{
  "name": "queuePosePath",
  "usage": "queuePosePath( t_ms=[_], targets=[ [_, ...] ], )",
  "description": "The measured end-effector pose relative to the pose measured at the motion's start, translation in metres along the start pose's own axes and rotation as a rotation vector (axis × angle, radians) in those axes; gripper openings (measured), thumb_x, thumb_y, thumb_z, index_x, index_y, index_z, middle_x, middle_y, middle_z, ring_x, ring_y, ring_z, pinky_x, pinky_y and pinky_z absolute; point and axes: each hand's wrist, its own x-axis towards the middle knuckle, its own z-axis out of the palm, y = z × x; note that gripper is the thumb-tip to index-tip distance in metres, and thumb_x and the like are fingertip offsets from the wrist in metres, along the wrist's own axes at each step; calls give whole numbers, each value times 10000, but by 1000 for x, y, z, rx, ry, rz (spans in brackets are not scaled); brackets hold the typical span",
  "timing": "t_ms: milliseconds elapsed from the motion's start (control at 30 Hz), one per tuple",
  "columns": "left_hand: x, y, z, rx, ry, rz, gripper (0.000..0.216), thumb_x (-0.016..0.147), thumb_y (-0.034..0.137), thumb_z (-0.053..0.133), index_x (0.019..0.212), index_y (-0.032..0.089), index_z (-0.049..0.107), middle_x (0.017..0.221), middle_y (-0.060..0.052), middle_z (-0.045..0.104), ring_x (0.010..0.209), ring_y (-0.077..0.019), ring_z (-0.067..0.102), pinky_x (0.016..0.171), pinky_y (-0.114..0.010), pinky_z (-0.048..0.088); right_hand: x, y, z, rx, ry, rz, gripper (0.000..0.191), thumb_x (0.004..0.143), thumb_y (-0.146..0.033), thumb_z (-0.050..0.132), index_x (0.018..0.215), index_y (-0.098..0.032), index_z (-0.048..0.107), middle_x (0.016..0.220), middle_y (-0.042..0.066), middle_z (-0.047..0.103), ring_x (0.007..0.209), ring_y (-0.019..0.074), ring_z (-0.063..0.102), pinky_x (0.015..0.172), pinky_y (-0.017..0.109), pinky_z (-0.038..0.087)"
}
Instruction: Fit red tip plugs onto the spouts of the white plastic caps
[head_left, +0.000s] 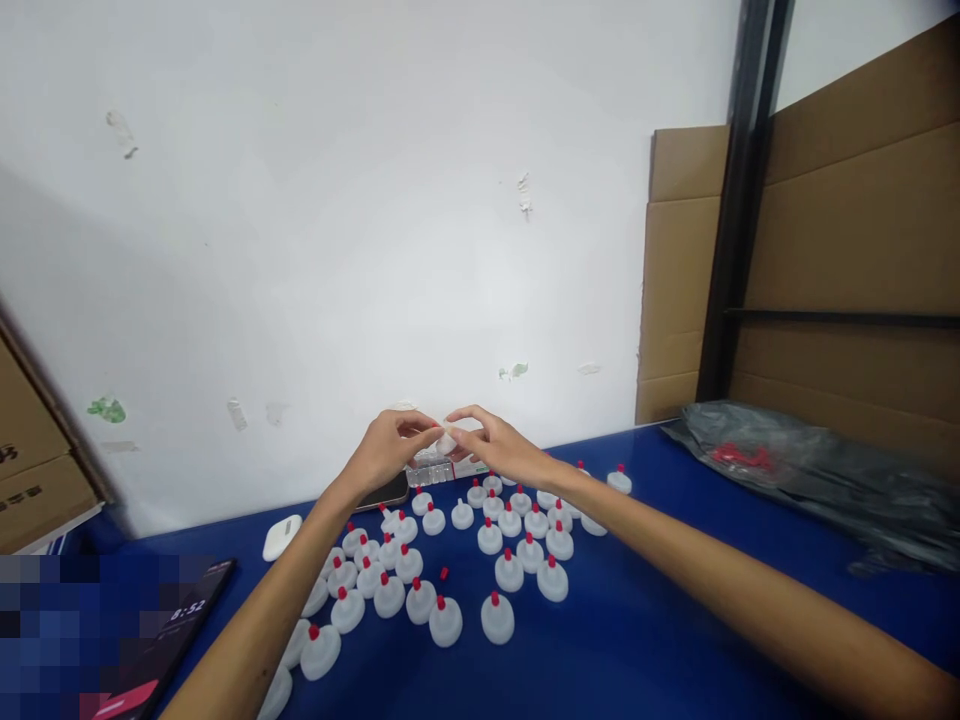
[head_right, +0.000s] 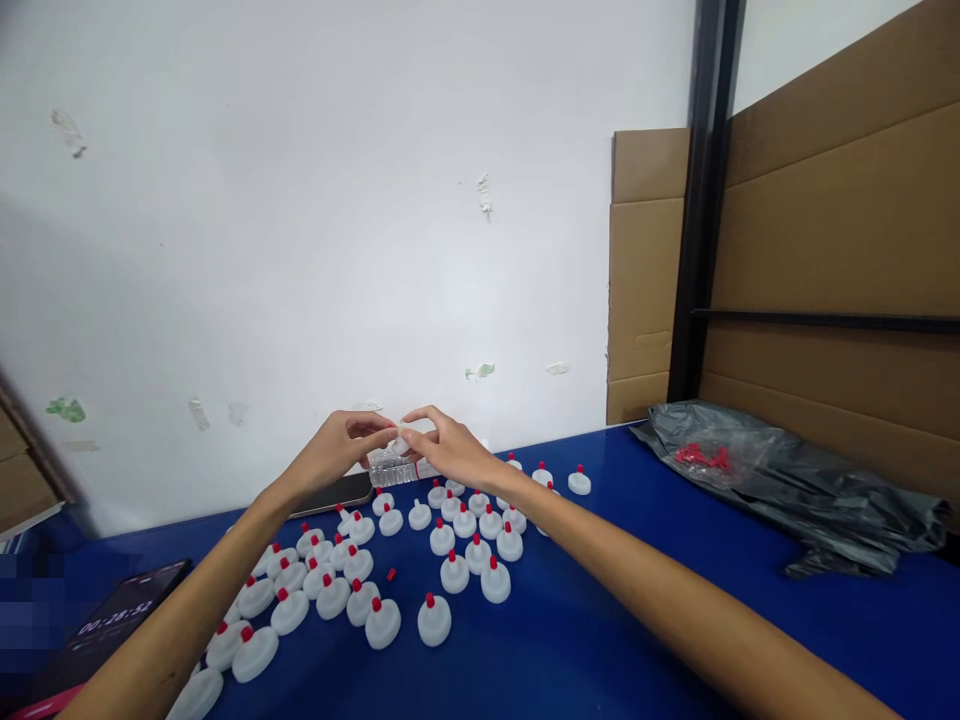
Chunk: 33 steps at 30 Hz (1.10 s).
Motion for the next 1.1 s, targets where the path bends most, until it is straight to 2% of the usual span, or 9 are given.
queuePosePath(
  t_ms=[133,300,400,500,600,700,800,933,1100],
  targets=[
    [0,-8,3,157,-72,-4,317,916,447,656,864,158,774,821,-52,739,744,-210,666,607,-292,514,-2,3,1,-234,19,20,373,1090,-475,466,1315,-195,563,966,44,735,855,196,723,803,386,580],
    [0,-19,17,361,-228,-41,199,972,339,697,932,144,717,876,-13,720,795,-177,691,766,-352,574,-6,6,-1,-533,-2,-36,298,1032,-422,612,1185,-168,652,1107,62,685,919,195,684,836,406,579],
    [-1,-23,27,477,-300,-80,228,995,365,680,1047,144,697,1009,-37,718,863,-189,702,791,-374,595,-7,6,-1,-638,-98,-97,289,1026,-415,620,1174,-170,659,1110,62,688,938,201,679,852,412,566],
    [-2,-23,32,590,-309,-125,242,1008,366,660,1128,157,682,1115,-66,706,953,-209,697,846,-411,594,-9,3,0,-705,-222,-172,221,995,-351,651,1146,-199,701,1018,51,727,915,208,679,859,385,528],
    [-2,-18,31,655,-338,-157,264,1013,368,654,1175,160,670,1146,-73,698,979,-219,696,862,-426,593,-9,1,0,-760,-319,-224,190,967,-280,647,1128,-258,747,934,25,763,888,212,690,856,343,486],
    [-3,-8,25,683,-402,-200,269,1019,369,643,1186,159,663,1147,-74,697,971,-215,697,854,-420,596,-9,2,3,-811,-390,-240,234,967,-287,635,1167,-279,755,968,21,780,903,214,706,839,320,473],
    [-7,2,17,680,-542,-270,248,1011,370,657,1118,147,682,1089,-59,710,927,-207,704,822,-397,601,-10,4,6,-877,-437,-230,285,967,-319,648,1228,-248,736,1009,59,778,955,236,709,829,329,480],
    [-14,15,14,613,-760,-338,185,979,323,700,939,142,706,953,-26,733,813,-166,701,738,-327,590,-12,7,12,-979,-493,-219,360,965,-361,680,1281,-188,682,925,58,747,939,254,706,862,416,523],
    [-18,25,29,656,-773,-370,216,683,338,900,674,204,731,657,30,688,637,-186,622,556,-280,453,-10,14,19,-1064,-492,-256,311,1000,-378,667,1233,-174,656,1126,61,699,1044,240,679,966,493,526]
  ],
)
